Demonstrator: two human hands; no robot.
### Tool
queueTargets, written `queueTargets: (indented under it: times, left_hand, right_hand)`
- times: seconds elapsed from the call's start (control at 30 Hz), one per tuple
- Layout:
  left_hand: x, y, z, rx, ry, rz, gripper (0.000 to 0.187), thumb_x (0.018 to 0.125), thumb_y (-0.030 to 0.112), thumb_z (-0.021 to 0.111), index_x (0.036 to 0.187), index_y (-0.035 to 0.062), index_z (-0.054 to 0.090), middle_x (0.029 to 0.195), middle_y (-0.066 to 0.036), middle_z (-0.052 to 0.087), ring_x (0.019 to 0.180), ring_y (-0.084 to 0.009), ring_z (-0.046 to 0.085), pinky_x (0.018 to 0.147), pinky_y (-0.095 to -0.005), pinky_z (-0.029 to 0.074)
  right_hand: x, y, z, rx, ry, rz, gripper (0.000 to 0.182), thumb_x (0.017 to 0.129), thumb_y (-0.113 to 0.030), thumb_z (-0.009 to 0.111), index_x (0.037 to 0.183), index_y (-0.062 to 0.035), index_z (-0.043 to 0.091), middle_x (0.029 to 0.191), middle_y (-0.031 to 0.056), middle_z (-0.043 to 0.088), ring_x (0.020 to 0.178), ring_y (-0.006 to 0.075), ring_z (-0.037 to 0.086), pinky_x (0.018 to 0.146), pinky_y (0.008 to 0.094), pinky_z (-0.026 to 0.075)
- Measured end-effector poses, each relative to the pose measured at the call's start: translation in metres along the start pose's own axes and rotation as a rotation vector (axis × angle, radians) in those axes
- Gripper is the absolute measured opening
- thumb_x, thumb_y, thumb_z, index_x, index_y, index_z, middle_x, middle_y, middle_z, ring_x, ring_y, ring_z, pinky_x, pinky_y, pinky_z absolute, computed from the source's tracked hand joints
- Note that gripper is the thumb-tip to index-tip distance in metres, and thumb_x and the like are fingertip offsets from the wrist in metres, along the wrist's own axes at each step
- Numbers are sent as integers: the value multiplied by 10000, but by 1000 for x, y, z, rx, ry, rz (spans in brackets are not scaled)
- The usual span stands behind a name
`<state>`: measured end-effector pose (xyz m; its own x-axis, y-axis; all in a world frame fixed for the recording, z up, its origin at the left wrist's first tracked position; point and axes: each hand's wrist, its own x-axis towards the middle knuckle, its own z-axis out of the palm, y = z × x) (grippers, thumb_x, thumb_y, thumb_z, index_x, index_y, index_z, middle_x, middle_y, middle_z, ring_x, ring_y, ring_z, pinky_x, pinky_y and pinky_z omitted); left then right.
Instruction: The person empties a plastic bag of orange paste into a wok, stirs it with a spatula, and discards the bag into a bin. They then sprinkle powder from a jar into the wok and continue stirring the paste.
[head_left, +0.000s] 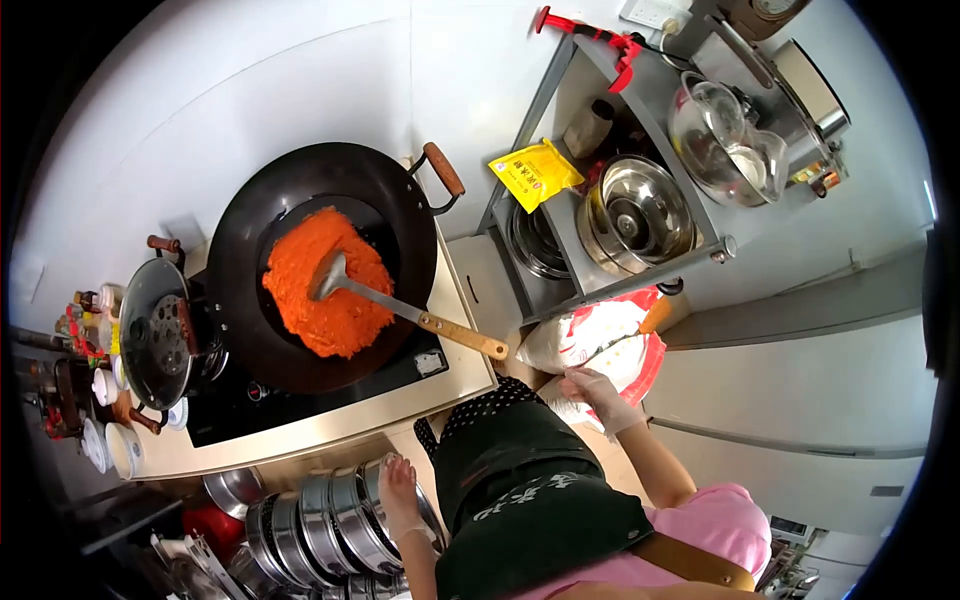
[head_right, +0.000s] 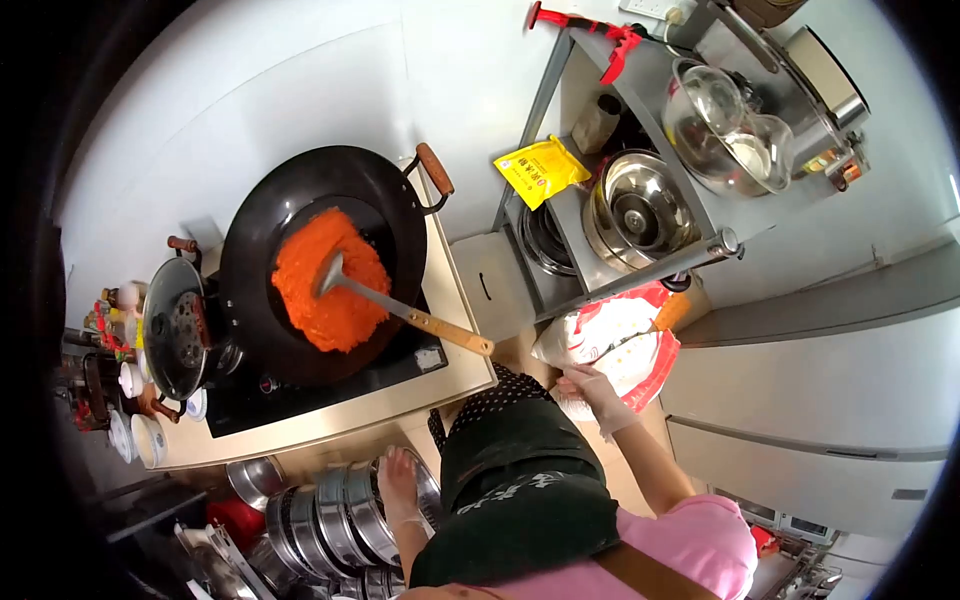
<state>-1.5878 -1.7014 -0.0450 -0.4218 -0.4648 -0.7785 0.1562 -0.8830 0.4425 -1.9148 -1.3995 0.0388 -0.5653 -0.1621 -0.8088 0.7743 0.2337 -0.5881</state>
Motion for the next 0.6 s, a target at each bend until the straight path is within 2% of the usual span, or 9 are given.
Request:
queueTargets:
  times: [0.03, 0.13, 0.17, 0.3, 0.4, 0.47, 0.5, 0.6]
  left_hand:
    - [3, 0, 10, 3, -69, -5, 421, 941, 357, 611, 1250, 74, 567, 1220, -96, 576, 1135, -244, 532, 1020, -388, 403]
    - [12, -16, 42, 67, -4, -20, 452, 944, 363, 605, 1277, 63, 545, 1224, -101, 572, 1151, -254, 523, 1054, -391, 379]
    - [14, -23, 46, 64, -94, -20, 468, 948, 375, 598, 1288, 60, 535, 1226, -100, 568, 1146, -250, 524, 1055, -391, 377]
    - [5, -51, 66, 108, -39, -52, 442, 949, 357, 614, 1276, 68, 550, 1131, -63, 615, 1060, -204, 570, 974, -352, 417]
    - [-5, -64, 74, 90, 97, -107, 351, 954, 295, 611, 1209, 55, 582, 1050, -63, 631, 967, -195, 595, 882, -320, 451]
    - [-2, -75, 59, 45, 130, -160, 308, 950, 260, 607, 1168, 44, 593, 994, -64, 617, 885, -190, 586, 807, -297, 446]
    - [-7, -78, 62, 37, 157, -148, 279, 946, 241, 601, 1137, 38, 598, 960, -60, 598, 821, -187, 564, 751, -289, 432]
    - [-5, -93, 46, 112, 331, -178, 275, 919, 322, 633, 1048, 80, 618, 926, -67, 618, 838, -211, 568, 716, -326, 433]
  right_hand:
    - [4, -17, 8, -80, -16, -52, 374, 932, -241, 646, 1217, -5, 586, 1033, 85, 678, 875, 136, 640, 787, 277, 516]
    - [41, -77, 20, -250, 13, -293, 353, 908, -217, 673, 1179, -1, 604, 992, 70, 667, 851, 118, 620, 768, 263, 504]
    - [51, -103, 29, -217, 20, -382, 344, 899, -199, 678, 1168, 3, 604, 972, 59, 662, 842, 113, 616, 765, 255, 497]
    - [116, -199, 40, -208, 80, -602, 331, 885, -161, 692, 1156, 6, 599, 945, 28, 657, 830, 97, 612, 779, 232, 481]
    - [164, -252, 53, -101, 132, -731, 313, 883, -154, 701, 1140, -1, 611, 981, 39, 674, 845, 99, 622, 796, 232, 483]
    - [205, -276, 59, -108, 163, -844, 271, 898, -122, 676, 1135, -1, 625, 1045, 64, 693, 922, 133, 655, 887, 260, 492]
    - [224, -288, 60, -184, 212, -899, 278, 907, -108, 661, 1154, 6, 603, 1050, 73, 688, 946, 135, 649, 883, 266, 495]
    - [243, -326, 65, -258, 437, -1015, 289, 900, -103, 656, 1169, -12, 601, 1070, 89, 691, 997, 141, 646, 884, 292, 500]
